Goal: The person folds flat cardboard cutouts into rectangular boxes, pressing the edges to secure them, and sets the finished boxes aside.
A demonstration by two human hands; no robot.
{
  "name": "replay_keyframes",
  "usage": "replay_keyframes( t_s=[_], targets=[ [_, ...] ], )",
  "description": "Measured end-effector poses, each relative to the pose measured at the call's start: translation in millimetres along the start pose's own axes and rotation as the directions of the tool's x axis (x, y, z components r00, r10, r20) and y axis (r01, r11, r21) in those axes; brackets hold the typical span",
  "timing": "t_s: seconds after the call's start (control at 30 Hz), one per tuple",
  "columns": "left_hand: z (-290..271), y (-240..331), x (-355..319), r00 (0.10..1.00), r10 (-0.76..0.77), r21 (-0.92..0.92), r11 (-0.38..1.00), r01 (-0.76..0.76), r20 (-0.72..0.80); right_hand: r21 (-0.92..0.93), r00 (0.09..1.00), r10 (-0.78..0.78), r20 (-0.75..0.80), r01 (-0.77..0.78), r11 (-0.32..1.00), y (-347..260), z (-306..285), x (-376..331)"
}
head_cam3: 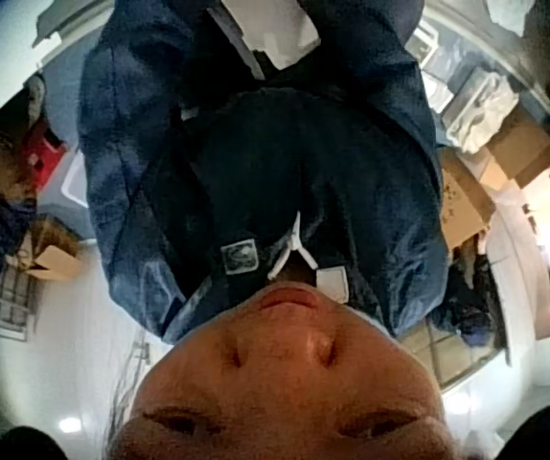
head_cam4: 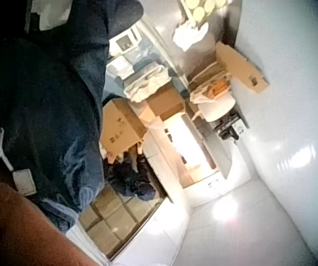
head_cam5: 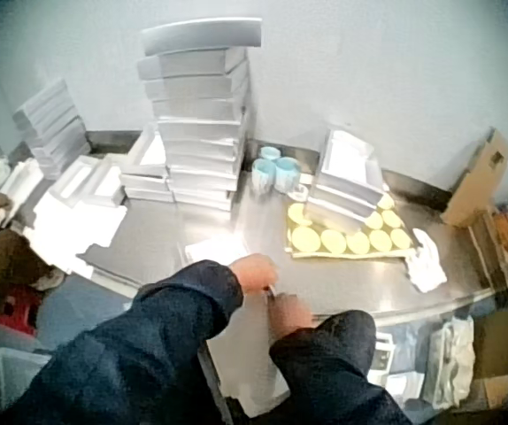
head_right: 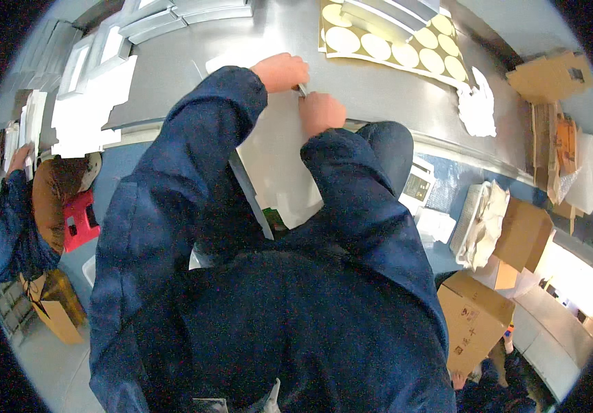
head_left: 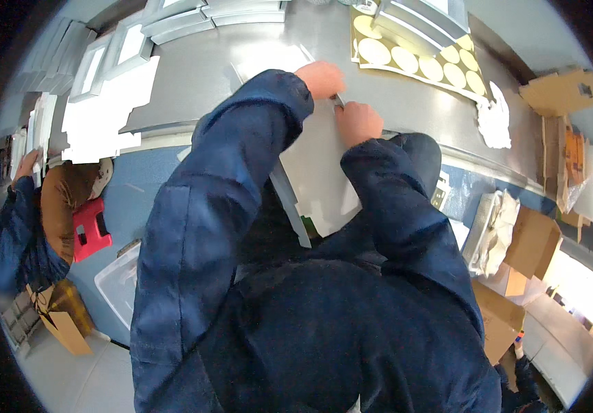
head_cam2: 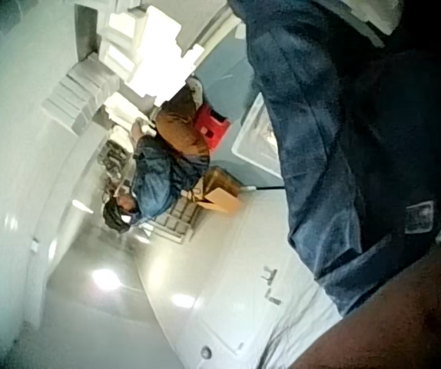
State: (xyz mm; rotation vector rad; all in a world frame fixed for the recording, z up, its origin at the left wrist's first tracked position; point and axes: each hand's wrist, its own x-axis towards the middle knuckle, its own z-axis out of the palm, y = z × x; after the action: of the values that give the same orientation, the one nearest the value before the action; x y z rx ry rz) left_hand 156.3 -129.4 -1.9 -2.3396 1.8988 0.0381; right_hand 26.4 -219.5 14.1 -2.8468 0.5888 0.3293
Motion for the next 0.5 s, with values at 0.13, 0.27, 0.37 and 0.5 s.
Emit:
replay_keyframes(
  t_s=[0.13,0.27,0.37,0.5],
  targets=[
    [-3,4,-4,0.998,0.015,-0.088,0.996,-0.021,-0.065,-0.042,1.0,0.006,-0.016,-0.006,0.999,-2,7,16],
    [1,8,-8,0.996,-0.054,-0.049,0.998,0.051,-0.072,-0.063,0.999,-0.026,-0.026,0.025,0.998,10,13,7],
    [2,10,-11,0.99,-0.095,0.001,0.995,0.096,-0.1,-0.03,0.997,0.018,0.071,-0.016,0.999,36,16,-24],
    [-18,10,-8,0.992,-0.129,0.051,0.991,0.128,0.019,-0.018,0.996,0.065,0.057,-0.064,0.998,49,19,-49]
  ],
)
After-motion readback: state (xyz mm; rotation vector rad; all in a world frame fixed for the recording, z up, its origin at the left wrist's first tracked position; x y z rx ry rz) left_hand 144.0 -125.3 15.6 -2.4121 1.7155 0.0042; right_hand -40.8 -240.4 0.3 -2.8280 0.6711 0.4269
